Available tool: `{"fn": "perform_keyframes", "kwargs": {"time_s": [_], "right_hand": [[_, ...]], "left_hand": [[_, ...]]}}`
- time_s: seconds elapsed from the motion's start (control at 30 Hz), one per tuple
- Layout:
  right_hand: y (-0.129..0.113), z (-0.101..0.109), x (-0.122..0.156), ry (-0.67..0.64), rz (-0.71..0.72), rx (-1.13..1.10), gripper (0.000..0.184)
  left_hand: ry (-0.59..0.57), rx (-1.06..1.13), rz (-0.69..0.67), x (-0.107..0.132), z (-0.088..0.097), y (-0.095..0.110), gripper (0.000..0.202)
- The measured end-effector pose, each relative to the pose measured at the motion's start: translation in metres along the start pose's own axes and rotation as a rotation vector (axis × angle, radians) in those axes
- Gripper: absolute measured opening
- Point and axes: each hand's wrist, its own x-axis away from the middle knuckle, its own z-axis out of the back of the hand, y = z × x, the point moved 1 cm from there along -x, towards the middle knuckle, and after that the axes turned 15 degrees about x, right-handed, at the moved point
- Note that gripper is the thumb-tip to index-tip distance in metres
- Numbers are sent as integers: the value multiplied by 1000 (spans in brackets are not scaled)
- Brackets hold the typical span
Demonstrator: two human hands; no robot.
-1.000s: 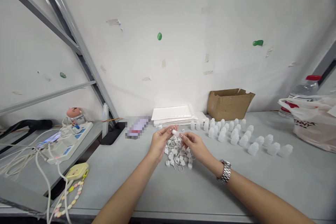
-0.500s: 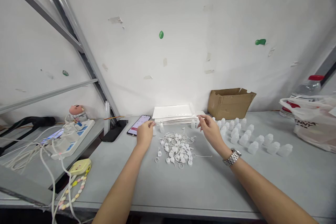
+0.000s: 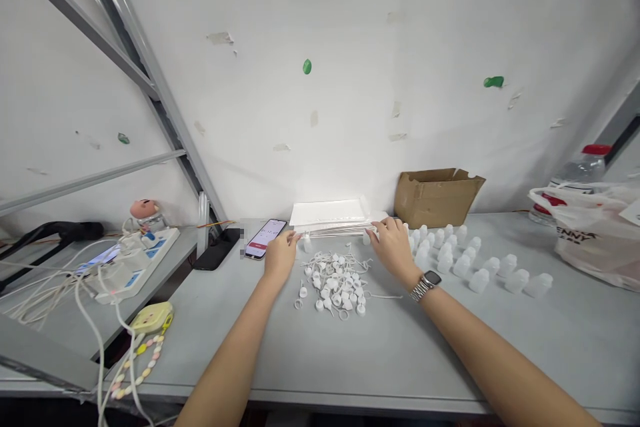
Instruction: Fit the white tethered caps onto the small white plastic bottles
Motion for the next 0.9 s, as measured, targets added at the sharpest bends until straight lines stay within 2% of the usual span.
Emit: {"fn": "perform_keyframes", "kwargs": {"time_s": [0.07,0.2,0.3,0.33,0.37,0.4,0.5,0.53,0.6,0.7,0.8,0.9], "right_hand": [[-3,-2,-3,-5,51,143,26],[-3,-6,-4,-26,101,219,24],[-3,-10,-3,-36,123,216,20],[-3,-11,-3,-37,127,214,19],[-3,-12,-2,-38,129,213,19],[-4,-12,-2,-42,134,214,19],[-7,-12,0,-73,168,219,19],[-8,-12,0,-85,185,220,18],[-10,-13,2,-105,220,216,16],[-13,-15,4,-125,269,207,13],[-16,-18,5,-134,299,204,13],[-16,-21,5,-141,314,204,22]], "left_hand": [[5,-4,-3,0,2,2,26],[61,-24,-36,3,7,11,34],[189,-20,-227,10,7,23,38],[195,-6,-297,13,5,27,36],[155,10,-348,16,3,30,32],[60,28,-377,19,-1,33,28],[-357,27,-372,30,-14,35,21],[-447,-4,-358,33,-18,34,21],[-511,-89,-334,39,-24,31,23],[-531,-181,-342,43,-29,28,24],[-531,-229,-391,45,-33,25,26],[-496,-295,-448,45,-38,23,31]]}}
